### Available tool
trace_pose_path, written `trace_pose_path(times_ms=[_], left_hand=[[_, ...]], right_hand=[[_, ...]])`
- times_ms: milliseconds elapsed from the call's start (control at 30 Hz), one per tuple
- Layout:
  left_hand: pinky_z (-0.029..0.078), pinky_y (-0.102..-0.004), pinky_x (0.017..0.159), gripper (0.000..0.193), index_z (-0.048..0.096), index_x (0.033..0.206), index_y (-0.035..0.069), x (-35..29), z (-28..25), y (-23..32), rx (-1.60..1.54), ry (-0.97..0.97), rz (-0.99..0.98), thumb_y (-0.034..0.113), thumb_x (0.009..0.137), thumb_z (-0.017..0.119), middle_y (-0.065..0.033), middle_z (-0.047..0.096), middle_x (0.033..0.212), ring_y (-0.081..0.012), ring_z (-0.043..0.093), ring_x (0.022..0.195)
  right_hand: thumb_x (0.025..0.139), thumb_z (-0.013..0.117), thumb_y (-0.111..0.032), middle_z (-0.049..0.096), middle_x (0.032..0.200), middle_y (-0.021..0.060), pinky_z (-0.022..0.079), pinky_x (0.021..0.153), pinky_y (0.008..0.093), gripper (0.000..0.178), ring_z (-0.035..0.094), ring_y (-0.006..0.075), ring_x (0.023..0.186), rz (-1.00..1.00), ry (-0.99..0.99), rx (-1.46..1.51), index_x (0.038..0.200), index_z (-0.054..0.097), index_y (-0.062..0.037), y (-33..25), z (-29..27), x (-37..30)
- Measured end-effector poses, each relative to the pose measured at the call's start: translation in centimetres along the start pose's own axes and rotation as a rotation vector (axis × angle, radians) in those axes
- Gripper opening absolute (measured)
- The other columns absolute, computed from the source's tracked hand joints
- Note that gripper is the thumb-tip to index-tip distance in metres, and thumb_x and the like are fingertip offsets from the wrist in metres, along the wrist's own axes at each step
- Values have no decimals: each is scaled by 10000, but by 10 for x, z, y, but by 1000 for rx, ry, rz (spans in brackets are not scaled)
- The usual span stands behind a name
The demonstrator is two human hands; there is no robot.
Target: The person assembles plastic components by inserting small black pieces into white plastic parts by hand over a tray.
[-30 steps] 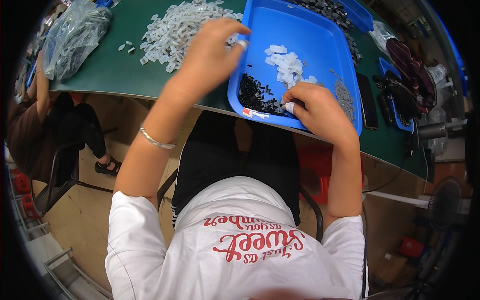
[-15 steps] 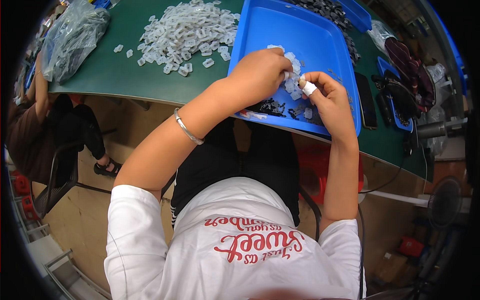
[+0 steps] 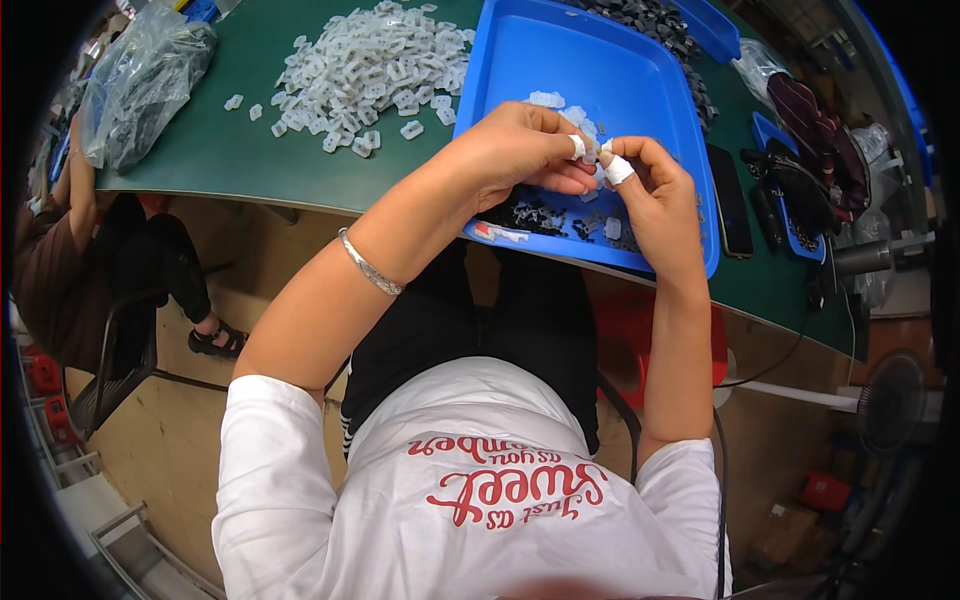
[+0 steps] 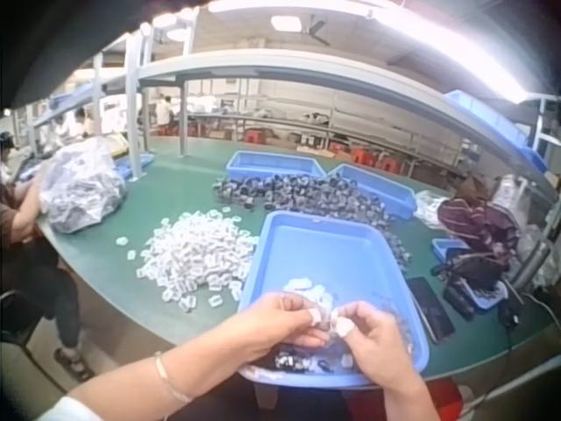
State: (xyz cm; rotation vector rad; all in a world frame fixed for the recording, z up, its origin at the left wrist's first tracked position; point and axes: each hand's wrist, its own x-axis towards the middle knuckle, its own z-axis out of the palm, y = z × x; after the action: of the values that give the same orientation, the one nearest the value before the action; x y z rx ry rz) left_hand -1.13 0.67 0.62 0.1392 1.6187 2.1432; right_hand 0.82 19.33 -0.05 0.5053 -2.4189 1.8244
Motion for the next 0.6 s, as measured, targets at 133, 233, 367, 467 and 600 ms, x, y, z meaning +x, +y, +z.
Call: trace_pose_path(times_ms=[133, 233, 367, 467, 600], left_hand=[[595, -257, 762, 242, 561, 1090, -101, 2, -3, -3, -97, -17, -30, 53, 907, 599, -184, 647, 1011, -209, 694, 859], [583, -268, 796, 263, 558, 1101, -102, 3, -5, -8, -106, 3, 34, 10, 871, 618, -168, 641, 1004, -216, 690, 876], [559, -284, 849, 304, 572, 1089, -95, -1, -5, -10, 6, 35, 146, -75, 790, 625, -142, 623, 980, -223, 681, 902], [561, -283, 848, 300, 580, 1074, -88, -3, -1, -8, 47, 42, 147, -96, 775, 603, -133, 614, 981, -220, 679, 907], [564, -276, 838, 291, 576, 1075, -86, -2, -3, -11, 47, 36, 150, -100, 785, 593, -136, 616, 991, -217, 679, 906]], right_hand=[[916, 601, -68, 610, 840, -21, 412, 649, 189, 94, 522, 29, 749, -23, 14, -27, 973, 628, 1, 1, 1, 1], [914, 602, -61, 609, 841, -20, 420, 667, 190, 90, 528, 32, 762, -3, 6, -21, 974, 624, 3, 0, 0, 1], [915, 597, -49, 607, 857, -16, 426, 691, 189, 87, 534, 36, 780, 26, -2, 27, 980, 616, 7, -2, 0, 0], [918, 593, -46, 611, 873, -11, 429, 699, 191, 85, 538, 37, 788, 13, -4, 20, 980, 614, 9, -3, 0, 0], [917, 595, -48, 616, 874, -8, 431, 701, 192, 87, 543, 39, 793, 18, -11, 29, 980, 615, 9, -2, 1, 0]])
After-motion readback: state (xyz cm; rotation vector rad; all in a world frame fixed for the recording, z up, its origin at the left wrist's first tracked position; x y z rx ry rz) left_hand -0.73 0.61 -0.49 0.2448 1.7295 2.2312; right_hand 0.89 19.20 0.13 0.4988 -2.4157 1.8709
